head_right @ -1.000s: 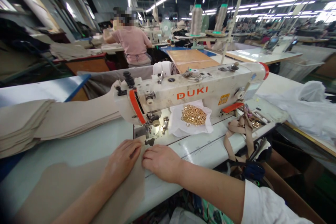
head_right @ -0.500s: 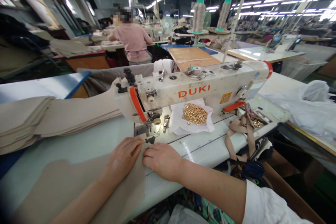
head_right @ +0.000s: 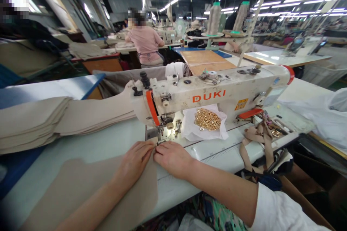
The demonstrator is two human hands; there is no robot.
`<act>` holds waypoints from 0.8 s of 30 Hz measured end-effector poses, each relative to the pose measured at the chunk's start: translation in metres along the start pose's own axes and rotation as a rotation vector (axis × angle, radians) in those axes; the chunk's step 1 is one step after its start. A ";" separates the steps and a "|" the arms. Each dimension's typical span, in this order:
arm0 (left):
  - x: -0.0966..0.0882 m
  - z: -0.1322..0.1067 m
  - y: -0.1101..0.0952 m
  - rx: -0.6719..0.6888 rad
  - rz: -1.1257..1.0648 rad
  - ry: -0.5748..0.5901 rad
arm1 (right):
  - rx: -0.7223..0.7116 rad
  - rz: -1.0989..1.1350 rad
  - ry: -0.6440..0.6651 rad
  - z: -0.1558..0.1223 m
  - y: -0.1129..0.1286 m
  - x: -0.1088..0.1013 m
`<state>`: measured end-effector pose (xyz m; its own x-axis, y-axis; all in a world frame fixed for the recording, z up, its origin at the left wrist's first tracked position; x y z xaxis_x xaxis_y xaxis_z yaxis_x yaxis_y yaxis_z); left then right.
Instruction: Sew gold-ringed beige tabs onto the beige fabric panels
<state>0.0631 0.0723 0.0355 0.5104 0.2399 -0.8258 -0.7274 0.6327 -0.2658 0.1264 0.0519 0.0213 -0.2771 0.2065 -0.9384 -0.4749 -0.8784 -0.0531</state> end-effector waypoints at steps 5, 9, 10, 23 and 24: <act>-0.002 0.000 0.000 -0.031 -0.015 -0.005 | -0.014 -0.021 -0.034 0.003 -0.003 -0.003; -0.003 0.000 0.000 -0.044 -0.038 -0.003 | -0.013 -0.004 -0.030 0.004 -0.003 -0.002; -0.003 -0.001 0.000 -0.046 -0.039 -0.005 | -0.011 -0.004 -0.029 0.004 -0.003 -0.002; 0.014 0.022 0.005 -0.053 -0.055 -0.042 | -0.019 -0.038 0.038 0.002 -0.031 -0.001; 0.016 0.025 0.006 -0.051 -0.061 -0.047 | -0.009 -0.041 0.048 0.002 -0.034 -0.001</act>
<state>0.0785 0.0985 0.0338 0.5749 0.2370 -0.7831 -0.7159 0.6091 -0.3413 0.1417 0.0828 0.0245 -0.2171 0.2215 -0.9507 -0.4773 -0.8736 -0.0945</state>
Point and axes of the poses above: each hand's wrist, its own z-axis towards the middle knuckle, its own x-axis out of the palm, y = z × x, the point moved 9 cm from there along z, towards the middle knuckle, and after that the axes turned 10 degrees about -x, right-handed, at the moved point
